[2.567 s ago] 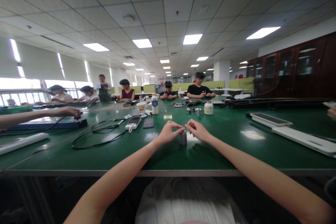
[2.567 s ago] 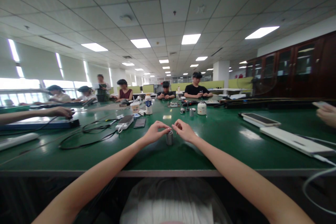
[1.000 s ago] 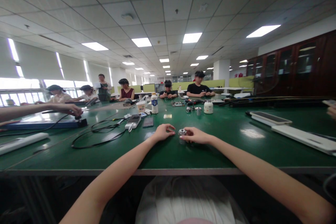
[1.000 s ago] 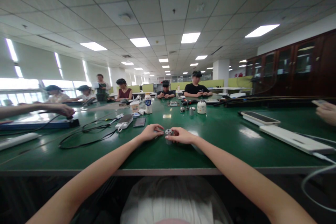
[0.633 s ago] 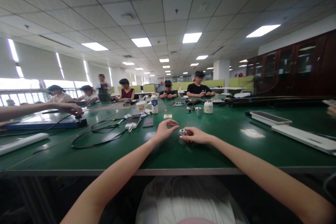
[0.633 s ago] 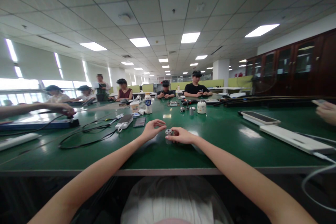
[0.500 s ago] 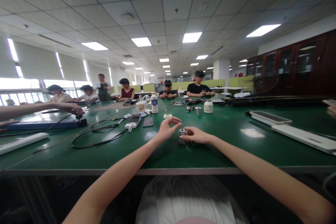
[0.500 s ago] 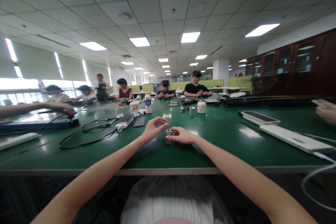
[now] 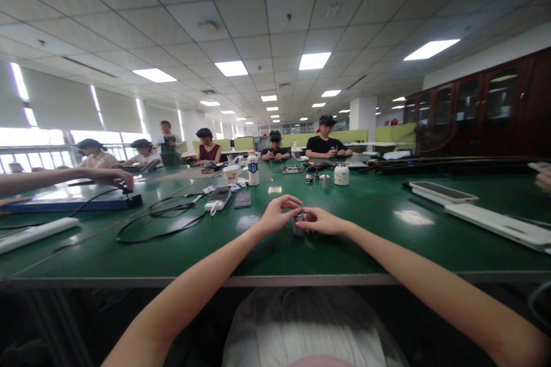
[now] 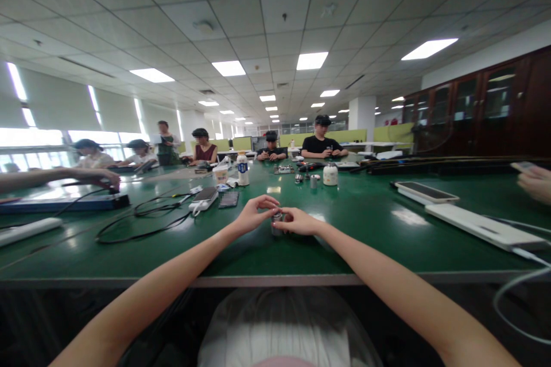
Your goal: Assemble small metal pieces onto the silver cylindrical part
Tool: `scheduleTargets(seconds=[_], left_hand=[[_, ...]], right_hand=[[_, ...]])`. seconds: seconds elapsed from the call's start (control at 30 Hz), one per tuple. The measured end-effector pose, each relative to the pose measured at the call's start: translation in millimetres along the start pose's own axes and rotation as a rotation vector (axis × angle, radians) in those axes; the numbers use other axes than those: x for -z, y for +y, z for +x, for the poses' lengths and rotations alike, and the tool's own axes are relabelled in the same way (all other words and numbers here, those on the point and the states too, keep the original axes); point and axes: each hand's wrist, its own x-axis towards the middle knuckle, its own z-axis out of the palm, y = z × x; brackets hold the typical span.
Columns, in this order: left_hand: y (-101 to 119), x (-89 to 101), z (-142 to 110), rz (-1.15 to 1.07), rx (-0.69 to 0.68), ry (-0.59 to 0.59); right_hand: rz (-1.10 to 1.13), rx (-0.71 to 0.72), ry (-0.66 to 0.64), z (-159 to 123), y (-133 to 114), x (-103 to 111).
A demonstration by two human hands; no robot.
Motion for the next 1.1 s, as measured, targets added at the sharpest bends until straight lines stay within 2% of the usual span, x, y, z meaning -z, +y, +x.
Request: scheduleTargets(seconds=[0.13,0.27,0.53,0.73,0.93,1.0,1.1], left_hand=[[-2.9,0.8,1.1,-0.054,0.04,-0.021],[-2.4,2.2,1.6,-0.089,0.07,0.005],[2.0,4.8,0.3,0.102,0.055,0.122],[1.9,-0.9,-1.8,0.041,0.027,0.02],[2.5,4.5,2.5,0.206,-0.026,0.237],[-3.7,11.7,3.1,0.285,0.009,0.261],[-20.7,22.2,1.4,0.416,0.143,0.193]], right_hand=[[0.014,-0.018,0.003,1.0,2.5,-0.2],[0.032,-0.001,-0.013,0.0,-0.6,-0.4],[0.013,-0.003,-0.007,-2.2,-5.4,-0.1],[0.016,0.0,-0.004,-0.6,-4.3,-1.1],[0.002,-0.02,-0.006,-1.6,-5.1,-0.5],[0.0,-0.017,-0.005,-2.0,-5.2,-0.3],[0.018,-0.005,-0.012,-2.2,-5.2,-0.5]])
